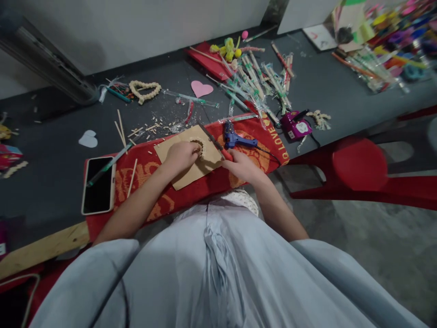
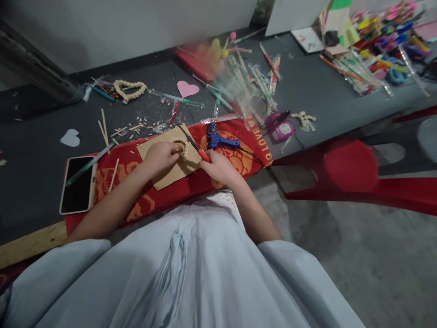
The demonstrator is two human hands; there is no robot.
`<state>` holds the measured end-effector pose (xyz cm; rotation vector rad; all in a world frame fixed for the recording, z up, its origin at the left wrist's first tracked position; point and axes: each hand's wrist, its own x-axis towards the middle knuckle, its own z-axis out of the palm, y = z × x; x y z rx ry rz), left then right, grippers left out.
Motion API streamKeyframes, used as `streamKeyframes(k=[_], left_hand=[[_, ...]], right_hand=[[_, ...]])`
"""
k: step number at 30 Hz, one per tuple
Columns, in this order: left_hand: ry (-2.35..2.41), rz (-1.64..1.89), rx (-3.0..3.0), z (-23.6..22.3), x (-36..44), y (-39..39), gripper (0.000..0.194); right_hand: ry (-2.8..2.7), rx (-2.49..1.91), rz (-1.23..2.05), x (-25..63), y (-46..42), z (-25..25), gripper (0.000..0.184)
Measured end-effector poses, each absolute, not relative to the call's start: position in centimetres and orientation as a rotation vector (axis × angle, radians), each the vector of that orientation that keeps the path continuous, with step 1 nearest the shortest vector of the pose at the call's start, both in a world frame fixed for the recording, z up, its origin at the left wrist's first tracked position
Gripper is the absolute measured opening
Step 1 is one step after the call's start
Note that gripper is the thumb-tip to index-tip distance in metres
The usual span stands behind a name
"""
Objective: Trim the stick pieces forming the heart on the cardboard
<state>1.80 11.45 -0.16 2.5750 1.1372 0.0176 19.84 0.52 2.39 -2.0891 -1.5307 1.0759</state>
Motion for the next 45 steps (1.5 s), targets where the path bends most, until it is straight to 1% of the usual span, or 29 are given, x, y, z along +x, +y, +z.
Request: streamKeyframes(k=[10,18,22,25,28,31,35,39,42,45], left_hand=[[1.075,0.071,2.558,-0.6,2.0,11.9,0.028],[1.101,0.033,2.538,0.1,2.1,11.3,0.027],[1.297,0.1,2.474,0.9,1.0,12.5,0.028],[1.557,0.208,2.391,1.6,-0.5,14.5,0.031],[1.704,0.305,2.356,2.5,-2.0,15.5,0.036],[1.648,0.317,2.32,3.2,-2.7,13.9,0.035],[1.318,0.287,2.187,3.3,-1.9,9.4,0.031],[1.168,0.388,1.877,2.2,-0.7,6.3,0.04],[1.157,0.485,1.735,1.3,-0.5,5.4,0.044],[1.267,0.566,1.668,0.9,-1.0,4.9,0.041]], right_hand=[[-1.531,-2.095,1.051,20.9,0.4,2.0,0.015],[-1.524,-2.143,1.069,20.9,0.5,2.2,0.017],[-1.537,-2.164,1.085,20.8,0.5,2.4,0.018],[-1.567,-2.167,1.092,20.7,0.5,2.3,0.02],[-1.635,-2.173,1.059,20.3,0.7,2.1,0.022],[-1.711,-2.186,1.033,19.6,1.0,2.1,0.02],[-1.779,-2.211,0.972,18.4,1.6,2.4,0.017],[-1.845,-2.221,0.912,16.9,1.9,2.5,0.018],[-1.915,-2.202,0.879,15.4,1.9,2.6,0.023],[-2.007,-2.159,0.839,13.9,1.9,2.6,0.026]])
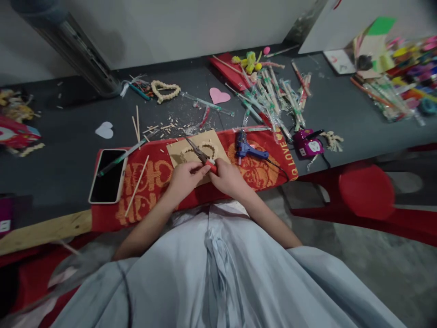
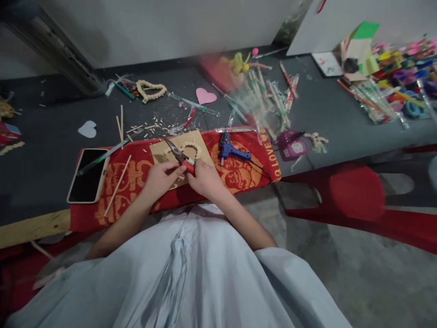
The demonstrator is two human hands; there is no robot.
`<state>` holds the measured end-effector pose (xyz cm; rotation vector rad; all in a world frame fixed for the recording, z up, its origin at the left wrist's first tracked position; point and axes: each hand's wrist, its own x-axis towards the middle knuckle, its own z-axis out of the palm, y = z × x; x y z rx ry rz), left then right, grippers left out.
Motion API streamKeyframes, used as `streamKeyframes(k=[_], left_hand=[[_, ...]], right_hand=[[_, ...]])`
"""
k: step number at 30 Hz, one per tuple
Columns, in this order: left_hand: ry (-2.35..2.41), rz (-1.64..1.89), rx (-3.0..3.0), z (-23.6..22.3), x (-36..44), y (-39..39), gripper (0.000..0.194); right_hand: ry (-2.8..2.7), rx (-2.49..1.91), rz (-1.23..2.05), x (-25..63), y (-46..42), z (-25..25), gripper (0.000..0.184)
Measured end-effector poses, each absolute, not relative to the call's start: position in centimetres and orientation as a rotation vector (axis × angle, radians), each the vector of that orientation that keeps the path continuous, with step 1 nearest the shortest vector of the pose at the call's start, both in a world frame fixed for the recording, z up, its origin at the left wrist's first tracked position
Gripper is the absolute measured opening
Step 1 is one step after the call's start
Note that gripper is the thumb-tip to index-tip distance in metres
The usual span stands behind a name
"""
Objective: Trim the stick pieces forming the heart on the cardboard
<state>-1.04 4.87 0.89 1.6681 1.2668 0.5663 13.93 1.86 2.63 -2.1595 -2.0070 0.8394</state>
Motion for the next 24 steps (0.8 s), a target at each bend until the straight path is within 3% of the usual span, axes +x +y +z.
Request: streamKeyframes(k=[9,24], left_hand=[[1.39,0.85,1.24,1.3,-3.3,3.4,0.024],[1.452,1.028,0.947,1.2,-7.2,1.7,0.026]], right_hand=[[-2.239,-1.995,0.73,10.4,1.9,3.1,0.025],[-2.379,-1.676,0.927,8.1,1.8,4.0,0.03]])
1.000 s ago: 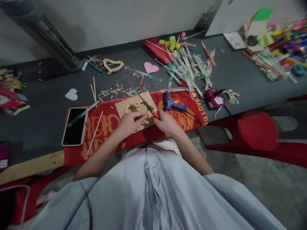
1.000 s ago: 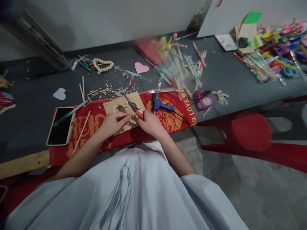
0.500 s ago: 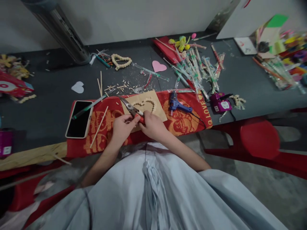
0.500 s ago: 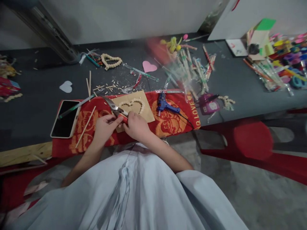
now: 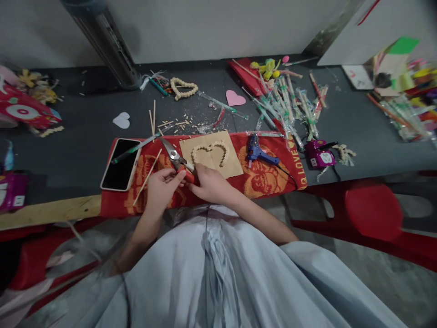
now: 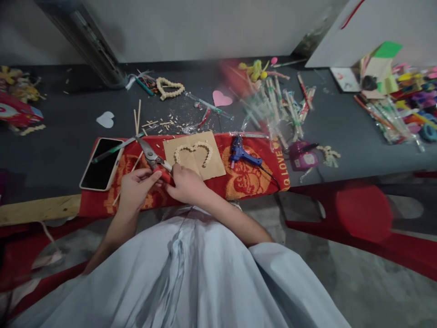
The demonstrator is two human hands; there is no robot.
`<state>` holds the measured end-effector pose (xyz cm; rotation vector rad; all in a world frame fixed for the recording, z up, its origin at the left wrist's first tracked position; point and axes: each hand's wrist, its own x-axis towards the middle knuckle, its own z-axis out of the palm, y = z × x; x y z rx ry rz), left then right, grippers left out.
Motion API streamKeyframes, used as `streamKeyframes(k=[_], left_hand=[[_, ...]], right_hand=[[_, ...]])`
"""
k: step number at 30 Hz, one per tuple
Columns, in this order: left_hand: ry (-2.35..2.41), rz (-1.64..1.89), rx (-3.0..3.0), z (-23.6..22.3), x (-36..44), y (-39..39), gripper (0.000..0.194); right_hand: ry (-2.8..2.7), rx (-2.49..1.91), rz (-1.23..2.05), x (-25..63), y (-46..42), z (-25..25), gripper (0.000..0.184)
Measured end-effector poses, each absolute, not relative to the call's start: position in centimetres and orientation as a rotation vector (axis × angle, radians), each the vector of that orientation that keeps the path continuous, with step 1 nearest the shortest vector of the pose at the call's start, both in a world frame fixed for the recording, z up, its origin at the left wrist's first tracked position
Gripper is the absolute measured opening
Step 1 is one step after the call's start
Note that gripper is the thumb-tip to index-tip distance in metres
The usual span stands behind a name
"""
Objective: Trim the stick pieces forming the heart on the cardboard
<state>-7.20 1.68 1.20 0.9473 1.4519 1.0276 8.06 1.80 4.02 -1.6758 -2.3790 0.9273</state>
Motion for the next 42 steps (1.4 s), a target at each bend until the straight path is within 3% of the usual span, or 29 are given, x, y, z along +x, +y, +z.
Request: streamKeyframes(k=[13,18,27,36,42], left_hand=[[1.409,1.103,0.966,0.5,-8.7,1.4,0.028],[1.461,1.13,1.056,-0.1,-9.0,1.3,0.028],[1.467,1.036,1.154,0.0,-8.4,0.6,0.028],[1.441,0.872,1.452,0.3,-8.2,0.3,0.029],[1.969,0.672,1.925,0.7,-11.1,2.5,0.027]], right_hand=[[-2.367,-1.55,0.898,7.4,2.3,4.2,0.036],[-2.198,-1.528,1.15,7.5,2.7,3.8,0.036],[-1.974,-1.482,1.417,7.3,3.3,2.8,0.015],[-1.554,-1.515,1.574,7.3,3.0,1.4,0.008],[-1.249,-1.412,1.802,8.1,2.7,1.1,0.011]])
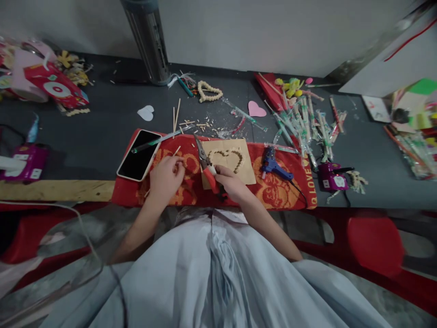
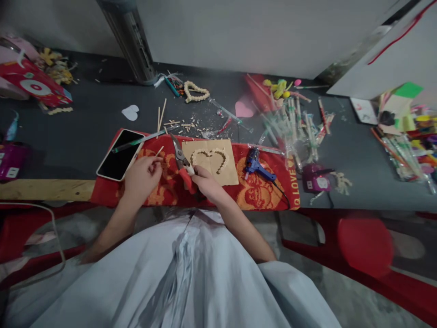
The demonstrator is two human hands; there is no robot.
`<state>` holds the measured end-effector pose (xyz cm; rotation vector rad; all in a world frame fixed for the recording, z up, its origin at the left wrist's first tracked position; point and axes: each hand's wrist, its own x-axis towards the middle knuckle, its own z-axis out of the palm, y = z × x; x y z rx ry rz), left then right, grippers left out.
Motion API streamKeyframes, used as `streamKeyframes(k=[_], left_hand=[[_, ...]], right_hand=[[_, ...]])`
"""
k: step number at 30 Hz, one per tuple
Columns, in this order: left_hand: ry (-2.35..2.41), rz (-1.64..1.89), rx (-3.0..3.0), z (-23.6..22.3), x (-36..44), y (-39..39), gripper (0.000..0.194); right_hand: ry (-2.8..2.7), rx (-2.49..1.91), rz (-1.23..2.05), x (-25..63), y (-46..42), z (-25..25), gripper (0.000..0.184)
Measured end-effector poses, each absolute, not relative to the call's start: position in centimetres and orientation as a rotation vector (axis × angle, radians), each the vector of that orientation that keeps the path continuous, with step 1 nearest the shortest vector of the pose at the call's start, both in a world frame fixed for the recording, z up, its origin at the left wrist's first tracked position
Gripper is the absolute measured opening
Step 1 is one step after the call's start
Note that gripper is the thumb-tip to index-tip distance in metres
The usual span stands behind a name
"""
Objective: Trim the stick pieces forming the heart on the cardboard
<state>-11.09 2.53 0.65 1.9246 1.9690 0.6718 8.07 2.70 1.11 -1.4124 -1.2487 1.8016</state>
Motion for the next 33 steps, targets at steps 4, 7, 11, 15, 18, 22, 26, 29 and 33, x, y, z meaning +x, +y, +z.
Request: streamKeyframes(k=[4,7,11,15,18,22,26,29,33], left_hand=[[2.169,0.387,2.167,-0.4,-12.4,4.2,0.031],[2.195,0.247,2.195,-1.3,-12.7,4.9,0.032],[2.157,0.276,2.114,-1.2,-12.5,5.5,0.03],[2.006,0.569,1.954,0.5,-12.0,5.3,0.028],[1.85,0.804,1.944,1.8,-11.6,4.7,0.03],[1.752,0.911,1.987,2.8,-11.2,4.0,0.033],[1.725,0.902,1.95,2.8,-11.1,3.9,0.034],[1.708,0.908,1.941,2.8,-11.2,3.8,0.031],[1.695,0.89,1.964,3.0,-11.1,3.7,0.027]], right_hand=[[-1.086,-1.322,1.929,8.5,2.3,1.0,0.02],[-1.045,-1.275,1.964,8.8,2.1,1.0,0.019],[-1.037,-1.219,2.044,9.3,1.9,0.9,0.022],[-1.174,-1.087,2.103,9.8,1.7,0.6,0.024],[-1.258,-1.026,2.087,10.0,1.6,0.3,0.025],[-1.315,-1.053,2.051,10.2,1.5,0.3,0.024],[-1.403,-1.071,2.013,10.4,1.6,0.8,0.023],[-1.463,-1.085,1.996,10.5,1.7,1.2,0.021],[-1.495,-1.049,1.974,10.5,1.6,1.7,0.016]])
